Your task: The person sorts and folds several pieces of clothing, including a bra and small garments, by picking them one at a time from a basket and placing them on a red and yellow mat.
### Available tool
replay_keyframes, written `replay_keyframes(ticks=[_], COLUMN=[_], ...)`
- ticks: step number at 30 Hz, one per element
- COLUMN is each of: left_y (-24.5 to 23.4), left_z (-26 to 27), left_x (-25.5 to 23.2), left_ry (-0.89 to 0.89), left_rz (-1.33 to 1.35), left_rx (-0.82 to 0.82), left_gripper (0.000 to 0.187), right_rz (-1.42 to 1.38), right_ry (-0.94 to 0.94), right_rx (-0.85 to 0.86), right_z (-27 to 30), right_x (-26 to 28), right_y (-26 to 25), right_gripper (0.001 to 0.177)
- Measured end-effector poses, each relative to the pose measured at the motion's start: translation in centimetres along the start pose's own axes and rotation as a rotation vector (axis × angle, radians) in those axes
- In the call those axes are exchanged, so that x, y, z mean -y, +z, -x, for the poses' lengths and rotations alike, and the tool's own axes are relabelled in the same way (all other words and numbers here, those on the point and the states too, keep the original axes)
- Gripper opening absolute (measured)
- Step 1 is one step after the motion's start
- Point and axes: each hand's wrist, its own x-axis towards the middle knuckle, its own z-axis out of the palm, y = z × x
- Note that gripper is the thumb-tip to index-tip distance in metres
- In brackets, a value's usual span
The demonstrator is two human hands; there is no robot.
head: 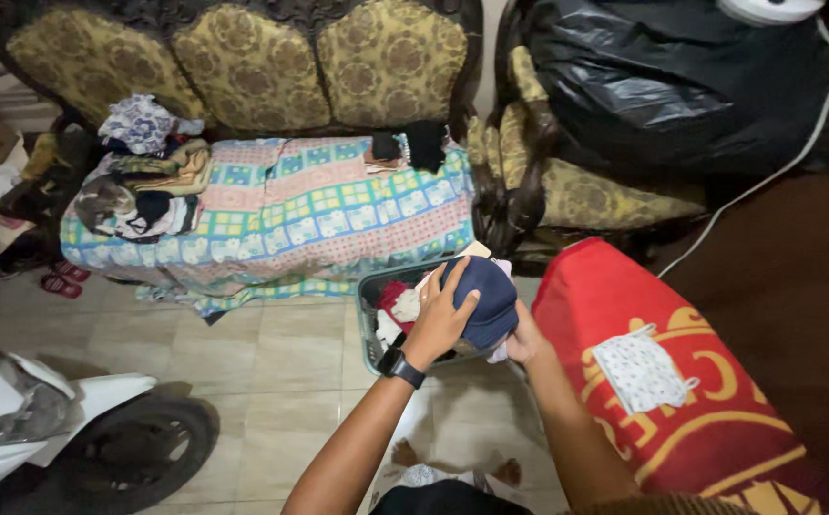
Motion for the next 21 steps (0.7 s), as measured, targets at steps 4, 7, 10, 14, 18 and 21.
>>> replay_keyframes(ticks=[4, 7, 10, 14, 18, 21], left_y=[-2.9, -4.6, -5.4, -6.0, -6.9, -7.8], left_z=[-0.2, -0.7, -0.8, -1.3, -2.5, -3.6], left_x=[1.3, 2.1, 3.1, 5.8, 8.5, 9.8], left_ry=[-0.061, -0.069, -0.093, -0.085, -0.163, -0.214], left_rz=[0.015, 0.004, 0.034, 0.014, -0.004, 0.018], left_rx=[0.022, 0.001, -0.005, 0.039, 0.180, 0.222], left_gripper=[0.062, 0.063, 0.063, 0.059, 0.066, 0.072], right_rz=[-0.022, -0.051, 0.008, 0.017, 0.036, 0.036], right_ry=[-0.011, 0.052, 0.024, 0.065, 0.122, 0.150], right_rx=[0.034, 0.095, 0.085, 0.116, 0.137, 0.124], right_z=[-1.2, -2.3, -3.0, -5.0, -7.5, -9.3], right_x=[-1.4, -1.9, -2.3, -2.3, -2.5, -2.3], right_y=[2.9, 4.8, 5.6, 5.7, 5.3, 6.1], right_gripper=[0.056, 0.059, 0.059, 0.060, 0.062, 0.060])
